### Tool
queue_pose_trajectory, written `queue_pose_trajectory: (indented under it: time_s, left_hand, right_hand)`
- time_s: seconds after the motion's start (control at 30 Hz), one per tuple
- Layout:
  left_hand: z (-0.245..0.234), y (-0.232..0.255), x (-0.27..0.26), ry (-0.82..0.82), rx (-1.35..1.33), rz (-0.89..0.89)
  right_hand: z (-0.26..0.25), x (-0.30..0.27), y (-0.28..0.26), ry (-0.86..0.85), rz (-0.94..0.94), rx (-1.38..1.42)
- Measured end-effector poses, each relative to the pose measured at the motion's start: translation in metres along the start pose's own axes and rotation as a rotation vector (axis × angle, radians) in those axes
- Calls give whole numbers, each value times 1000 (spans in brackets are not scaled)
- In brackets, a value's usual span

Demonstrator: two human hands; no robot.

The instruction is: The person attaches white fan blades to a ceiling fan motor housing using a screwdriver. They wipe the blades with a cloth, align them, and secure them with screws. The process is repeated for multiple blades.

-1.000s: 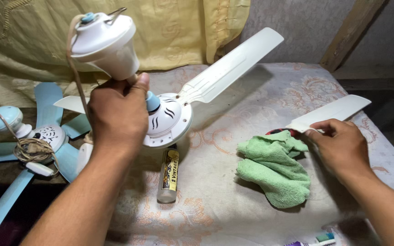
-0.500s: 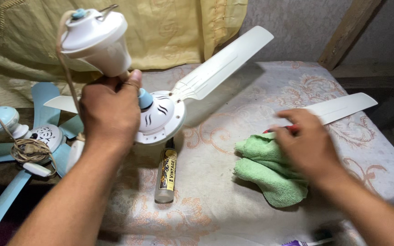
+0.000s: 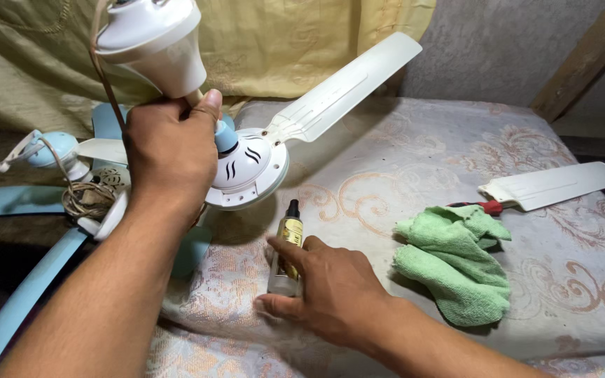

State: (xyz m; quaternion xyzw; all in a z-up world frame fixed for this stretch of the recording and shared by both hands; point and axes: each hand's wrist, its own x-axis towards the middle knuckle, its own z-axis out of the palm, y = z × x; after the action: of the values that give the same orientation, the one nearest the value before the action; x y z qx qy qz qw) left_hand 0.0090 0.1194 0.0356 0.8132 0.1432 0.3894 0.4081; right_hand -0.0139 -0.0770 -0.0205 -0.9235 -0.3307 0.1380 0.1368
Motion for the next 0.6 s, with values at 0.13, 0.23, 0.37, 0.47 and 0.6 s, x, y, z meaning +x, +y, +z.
queue_pose_trajectory:
  time_s: [0.13, 0.23, 0.37, 0.47, 0.6]
  left_hand:
    - [-3, -1, 0, -3, 3, -13]
    - [0, -1, -1, -11, -6, 7]
    - [6, 3, -2, -18, -20, -10]
    - [7, 6, -5, -29, -18, -27]
    - [9, 7, -3, -13, -20, 21]
  right_hand:
    - [-5, 5, -3, -36, 113, 174]
    - [-11, -3, 4, -42, 279, 281]
    - [-21, 2, 32, 60, 380, 215]
    - [-21, 7, 58, 147, 426, 196]
    - [-26, 19, 86, 205, 488, 148]
